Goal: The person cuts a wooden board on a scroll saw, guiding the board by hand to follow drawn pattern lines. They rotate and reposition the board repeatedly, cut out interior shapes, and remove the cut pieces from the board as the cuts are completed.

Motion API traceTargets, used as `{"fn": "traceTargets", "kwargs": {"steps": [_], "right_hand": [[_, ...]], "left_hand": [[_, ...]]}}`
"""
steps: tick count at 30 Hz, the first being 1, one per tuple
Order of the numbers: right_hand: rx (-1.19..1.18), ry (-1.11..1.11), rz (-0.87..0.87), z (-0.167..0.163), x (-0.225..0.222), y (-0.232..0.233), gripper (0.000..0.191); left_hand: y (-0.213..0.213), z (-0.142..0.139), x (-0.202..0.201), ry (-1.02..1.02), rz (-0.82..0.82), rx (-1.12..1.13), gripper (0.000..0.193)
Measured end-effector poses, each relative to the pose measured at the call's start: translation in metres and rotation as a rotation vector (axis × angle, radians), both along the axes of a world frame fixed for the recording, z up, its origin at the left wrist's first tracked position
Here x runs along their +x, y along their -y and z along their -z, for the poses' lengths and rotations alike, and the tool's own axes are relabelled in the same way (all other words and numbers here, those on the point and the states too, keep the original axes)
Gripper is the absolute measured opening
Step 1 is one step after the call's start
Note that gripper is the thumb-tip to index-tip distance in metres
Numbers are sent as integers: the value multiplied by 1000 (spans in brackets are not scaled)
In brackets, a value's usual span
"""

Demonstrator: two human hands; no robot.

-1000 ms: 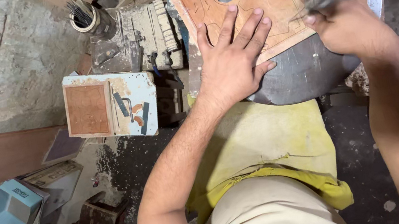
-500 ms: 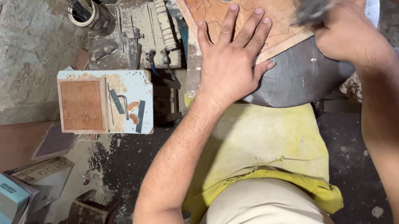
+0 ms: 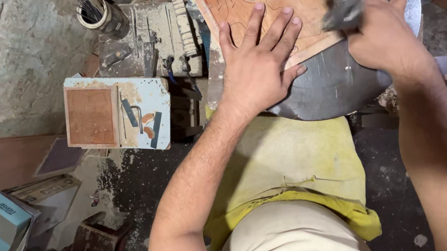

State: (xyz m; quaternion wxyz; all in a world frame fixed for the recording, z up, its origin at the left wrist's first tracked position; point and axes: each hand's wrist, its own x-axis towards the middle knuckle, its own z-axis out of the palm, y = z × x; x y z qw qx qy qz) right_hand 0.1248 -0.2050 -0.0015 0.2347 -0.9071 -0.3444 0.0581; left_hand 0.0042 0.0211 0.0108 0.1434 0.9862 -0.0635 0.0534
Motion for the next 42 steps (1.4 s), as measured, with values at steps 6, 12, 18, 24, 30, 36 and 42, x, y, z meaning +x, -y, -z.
{"fn": "traceTargets", "kwargs": {"steps": [6,12,18,24,30,36,42], "right_hand": [[10,34,6,1,-2,-1,58],[-72,2,24,4,3,0,66],[-148,33,-46,9,9,8,56],[-132,23,-33,8,9,7,53],[2,43,28,4,3,1,75],[122,87,282,9,-26,-2,67],[87,203,320,19,-84,-18,57]], "left_hand": [[1,-2,1,-26,-10,-4,80],[4,-3,2,-28,-21,-2,79],[0,-5,3,-108,-5,-53,78],[-18,2,43,-3,107,-1,52],[-34,9,91,1,268,46,46],[-37,3,88,-31,279,72,46],[-33,1,82,-37,222,80,46]]}}
